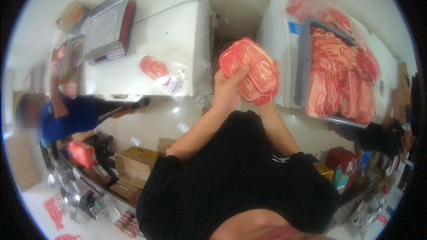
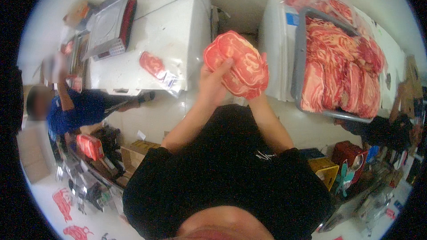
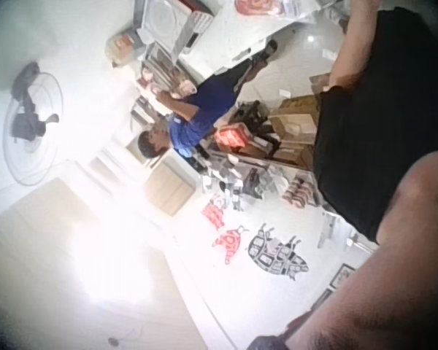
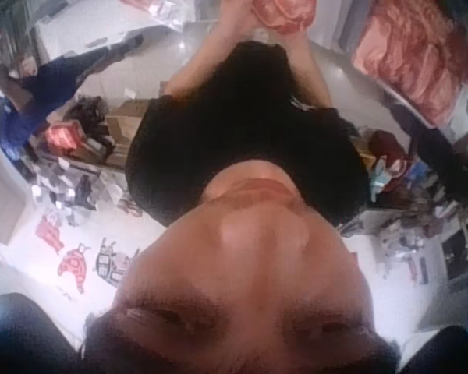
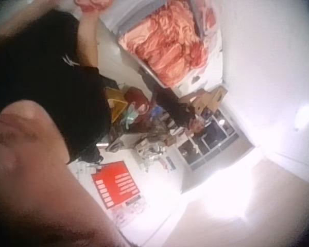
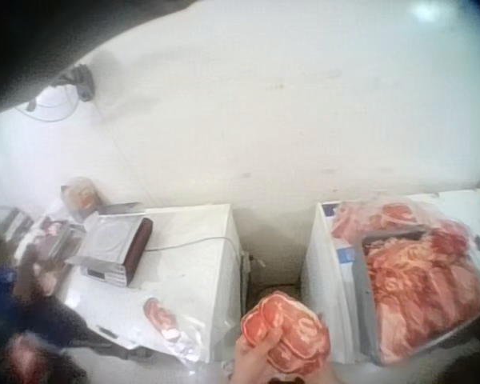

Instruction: The person places slices of meat into plastic bags and puts the bags on a counter or a scale.

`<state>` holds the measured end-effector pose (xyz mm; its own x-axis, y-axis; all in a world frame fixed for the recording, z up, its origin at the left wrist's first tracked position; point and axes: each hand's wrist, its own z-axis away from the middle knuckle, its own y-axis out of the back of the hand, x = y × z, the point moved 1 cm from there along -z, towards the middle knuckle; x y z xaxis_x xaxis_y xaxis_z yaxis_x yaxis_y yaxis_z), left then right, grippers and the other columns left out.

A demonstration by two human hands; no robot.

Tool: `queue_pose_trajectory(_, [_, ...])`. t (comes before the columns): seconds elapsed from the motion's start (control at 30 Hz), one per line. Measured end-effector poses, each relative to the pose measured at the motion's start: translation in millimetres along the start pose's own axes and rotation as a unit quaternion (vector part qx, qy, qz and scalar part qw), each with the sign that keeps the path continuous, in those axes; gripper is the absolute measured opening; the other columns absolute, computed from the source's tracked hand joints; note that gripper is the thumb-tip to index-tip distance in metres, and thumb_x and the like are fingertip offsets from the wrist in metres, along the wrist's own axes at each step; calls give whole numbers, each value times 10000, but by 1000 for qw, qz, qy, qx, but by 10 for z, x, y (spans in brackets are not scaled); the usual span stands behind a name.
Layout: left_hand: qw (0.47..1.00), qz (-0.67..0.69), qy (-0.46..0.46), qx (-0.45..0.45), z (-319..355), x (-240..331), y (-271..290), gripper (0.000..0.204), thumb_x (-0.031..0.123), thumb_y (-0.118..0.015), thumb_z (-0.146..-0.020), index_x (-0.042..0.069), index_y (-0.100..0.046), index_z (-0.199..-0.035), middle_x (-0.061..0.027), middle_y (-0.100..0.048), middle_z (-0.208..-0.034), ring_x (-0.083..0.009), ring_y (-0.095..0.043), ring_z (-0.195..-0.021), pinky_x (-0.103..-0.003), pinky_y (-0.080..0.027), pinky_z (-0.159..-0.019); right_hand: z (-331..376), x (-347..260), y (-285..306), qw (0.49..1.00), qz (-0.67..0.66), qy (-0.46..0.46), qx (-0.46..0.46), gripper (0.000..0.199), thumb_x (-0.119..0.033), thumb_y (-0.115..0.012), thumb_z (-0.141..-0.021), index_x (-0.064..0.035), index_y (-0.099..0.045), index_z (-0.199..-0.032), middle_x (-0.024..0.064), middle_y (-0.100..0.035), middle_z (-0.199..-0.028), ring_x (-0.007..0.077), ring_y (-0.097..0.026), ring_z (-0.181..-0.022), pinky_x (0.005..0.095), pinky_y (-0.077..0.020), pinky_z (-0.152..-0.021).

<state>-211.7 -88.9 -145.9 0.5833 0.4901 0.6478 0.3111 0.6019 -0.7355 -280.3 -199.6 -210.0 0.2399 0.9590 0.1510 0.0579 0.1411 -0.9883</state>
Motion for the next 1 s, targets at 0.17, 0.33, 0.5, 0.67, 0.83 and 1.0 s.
queue_pose_trajectory(0.17, [998,-31,-32,52,28,24,276,403,58,-749,-969,-3,-606,-1341,-85,-701,-1269,-181,-675,-1155,-358,-556,-989,-2,93,524,998,-15,-42,36,741,-608,-467,-1058,-44,-469,-1539,239,-525,-1535,422,-548,-1373,599,-455,-1160])
queue_pose_trajectory(0.33, [980,-167,-18,105,-43,391,555,336,114,-761,-969,-20,-677,-1266,-69,-746,-1125,-142,-695,-979,-305,-567,-871,35,182,529,992,61,-68,90,645,-520,-471,-1088,-47,-481,-1526,226,-533,-1533,405,-553,-1373,566,-470,-1154])
queue_pose_trajectory(0.5, [910,-394,-46,118,-47,560,891,242,181,-793,-955,-23,-784,-1084,-47,-772,-941,-100,-688,-849,-248,-550,-763,9,292,367,985,-20,-147,88,703,-567,-492,-1069,-28,-486,-1521,251,-532,-1531,431,-567,-1359,588,-452,-1163])
queue_pose_trajectory(0.67, [845,-518,-60,116,92,604,1020,251,179,-790,-942,-43,-783,-1058,-97,-779,-903,-115,-678,-789,-295,-549,-745,67,463,518,982,-74,-144,97,747,-583,-510,-1057,-15,-463,-1540,258,-512,-1548,428,-547,-1384,586,-436,-1176])
queue_pose_trajectory(0.83, [757,-628,-140,111,-64,804,1595,246,237,-779,-960,-1,-773,-1022,-132,-755,-888,-173,-694,-773,-343,-536,-663,108,519,645,983,-56,-118,132,759,-583,-518,-1053,-16,-449,-1553,270,-471,-1577,457,-502,-1422,617,-405,-1191])
queue_pose_trajectory(1.0, [611,-752,-238,-73,-138,1052,1995,207,169,-843,-855,10,-718,-899,-123,-657,-791,-267,-640,-677,-376,-513,-616,314,502,847,986,-69,-39,147,742,-582,-444,-1076,-42,-415,-1583,263,-418,-1619,481,-470,-1438,653,-395,-1180])
